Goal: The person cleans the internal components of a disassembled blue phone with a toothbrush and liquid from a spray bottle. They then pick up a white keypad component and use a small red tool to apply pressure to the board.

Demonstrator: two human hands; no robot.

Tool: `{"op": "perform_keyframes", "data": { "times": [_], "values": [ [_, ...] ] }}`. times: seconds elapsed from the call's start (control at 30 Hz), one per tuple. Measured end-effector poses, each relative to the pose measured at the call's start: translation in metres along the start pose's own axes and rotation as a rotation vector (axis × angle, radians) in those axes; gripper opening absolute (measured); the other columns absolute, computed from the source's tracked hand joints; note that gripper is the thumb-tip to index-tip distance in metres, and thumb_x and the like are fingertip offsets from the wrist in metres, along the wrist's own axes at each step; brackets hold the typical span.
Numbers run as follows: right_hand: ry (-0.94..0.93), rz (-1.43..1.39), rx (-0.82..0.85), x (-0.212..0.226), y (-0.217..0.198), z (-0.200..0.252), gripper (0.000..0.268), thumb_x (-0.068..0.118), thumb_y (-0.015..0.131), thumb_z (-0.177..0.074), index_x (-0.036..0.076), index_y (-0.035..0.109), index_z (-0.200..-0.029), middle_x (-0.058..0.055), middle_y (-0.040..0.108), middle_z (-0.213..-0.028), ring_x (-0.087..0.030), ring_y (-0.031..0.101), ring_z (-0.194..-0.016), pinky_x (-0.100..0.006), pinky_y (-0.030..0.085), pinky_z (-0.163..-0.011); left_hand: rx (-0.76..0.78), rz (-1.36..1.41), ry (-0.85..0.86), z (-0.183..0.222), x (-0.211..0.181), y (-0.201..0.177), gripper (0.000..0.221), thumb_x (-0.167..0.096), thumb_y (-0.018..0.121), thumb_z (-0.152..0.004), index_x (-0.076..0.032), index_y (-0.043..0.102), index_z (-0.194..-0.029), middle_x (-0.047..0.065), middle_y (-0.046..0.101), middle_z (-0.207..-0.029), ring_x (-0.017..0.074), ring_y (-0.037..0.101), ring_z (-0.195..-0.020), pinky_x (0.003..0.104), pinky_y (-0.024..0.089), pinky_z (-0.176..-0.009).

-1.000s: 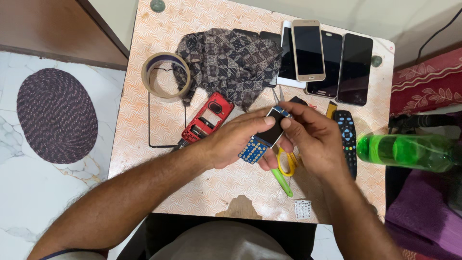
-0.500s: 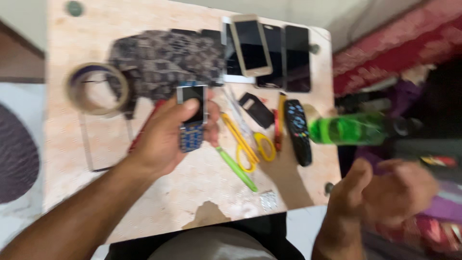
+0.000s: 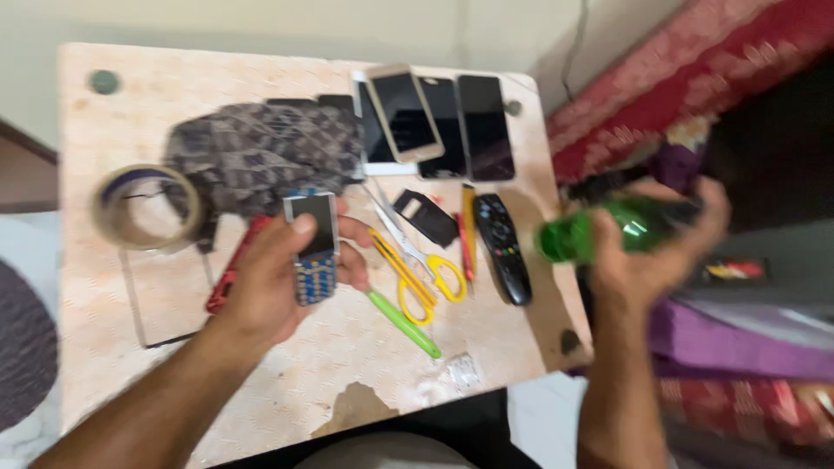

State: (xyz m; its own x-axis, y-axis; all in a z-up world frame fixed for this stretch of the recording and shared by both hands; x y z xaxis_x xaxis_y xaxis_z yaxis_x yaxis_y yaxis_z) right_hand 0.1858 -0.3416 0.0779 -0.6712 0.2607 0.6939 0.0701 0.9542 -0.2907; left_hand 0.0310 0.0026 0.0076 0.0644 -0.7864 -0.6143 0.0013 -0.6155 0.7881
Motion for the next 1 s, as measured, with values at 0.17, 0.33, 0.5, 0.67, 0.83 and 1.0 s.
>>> {"op": "perform_keyframes", "data": {
  "times": [0.17, 0.33, 0.5, 0.67, 0.83, 1.0],
  "values": [
    [0.199, -0.856, 0.341, 0.089, 0.035, 0.030, 0.096, 0.013, 0.089, -0.086, 0.020, 0.024, -0.157, -0.022, 0.068, -0.109, -0.031, 0.074, -0.087, -0.043, 0.065, -0.073, 0.024, 0.027, 0.026, 0.004, -0.006, -0.002, 0.054, -0.041, 0.052, -0.104, 0.001, 0.046, -0.137, 0.025, 0.063, -0.118, 0.0308, 0.070, -0.086, 0.046, 0.061, -0.076],
    [0.497, -1.475, 0.804, 0.120, 0.108, 0.054, 0.099, 0.021, 0.083, -0.089, 0.034, 0.021, -0.164, -0.035, 0.060, -0.111, -0.044, 0.071, -0.086, -0.048, 0.062, -0.070, -0.008, 0.020, 0.028, 0.004, -0.020, 0.005, 0.056, -0.044, 0.049, -0.104, 0.002, 0.045, -0.135, 0.027, 0.064, -0.115, 0.0311, 0.071, -0.082, 0.043, 0.062, -0.069],
    [0.657, -1.811, 0.929, 0.132, 0.135, 0.066, 0.089, 0.020, 0.077, -0.089, 0.032, 0.026, -0.162, -0.033, 0.057, -0.112, -0.044, 0.070, -0.086, -0.047, 0.063, -0.068, 0.030, 0.048, 0.055, 0.009, -0.032, 0.013, 0.058, -0.046, 0.047, -0.105, 0.002, 0.044, -0.136, 0.028, 0.062, -0.118, 0.0294, 0.071, -0.080, 0.042, 0.064, -0.067],
    [0.631, -1.044, 0.985, 0.144, 0.116, 0.063, 0.093, 0.020, 0.083, -0.093, 0.024, 0.025, -0.166, -0.033, 0.061, -0.124, -0.040, 0.068, -0.103, -0.047, 0.059, -0.087, 0.060, 0.045, 0.063, 0.013, -0.032, 0.013, 0.061, -0.049, 0.045, -0.103, 0.000, 0.042, -0.140, 0.027, 0.061, -0.125, 0.0276, 0.071, -0.088, 0.039, 0.063, -0.067],
    [-0.164, 0.042, 0.894, 0.173, 0.142, 0.063, 0.082, 0.022, 0.083, -0.084, 0.005, 0.034, -0.147, -0.023, 0.069, -0.116, -0.033, 0.074, -0.096, -0.043, 0.061, -0.079, -0.016, -0.002, 0.157, 0.016, -0.035, 0.011, 0.063, -0.052, 0.044, -0.106, -0.001, 0.039, -0.143, 0.028, 0.059, -0.130, 0.0302, 0.070, -0.093, 0.040, 0.062, -0.070],
    [-0.152, 0.098, 0.884, 0.190, 0.163, 0.061, 0.071, 0.017, 0.081, -0.082, -0.003, 0.043, -0.139, -0.022, 0.071, -0.107, -0.033, 0.076, -0.091, -0.044, 0.061, -0.075, -0.005, 0.026, 0.166, 0.018, -0.039, 0.011, 0.068, -0.057, 0.036, -0.107, -0.002, 0.037, -0.148, 0.030, 0.056, -0.138, 0.0332, 0.070, -0.100, 0.041, 0.061, -0.075]
  ]
}}
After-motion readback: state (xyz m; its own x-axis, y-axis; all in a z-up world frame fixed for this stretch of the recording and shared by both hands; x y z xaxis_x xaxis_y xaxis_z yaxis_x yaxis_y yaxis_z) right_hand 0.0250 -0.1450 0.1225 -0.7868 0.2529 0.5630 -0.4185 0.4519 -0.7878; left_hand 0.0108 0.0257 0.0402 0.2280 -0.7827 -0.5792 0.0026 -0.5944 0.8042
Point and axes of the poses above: each hand's wrist, its own z-axis away from the middle knuckle, its own y-axis out of the palm, x = y × z, the point moved 3 cm from there along -z, towards the middle knuckle
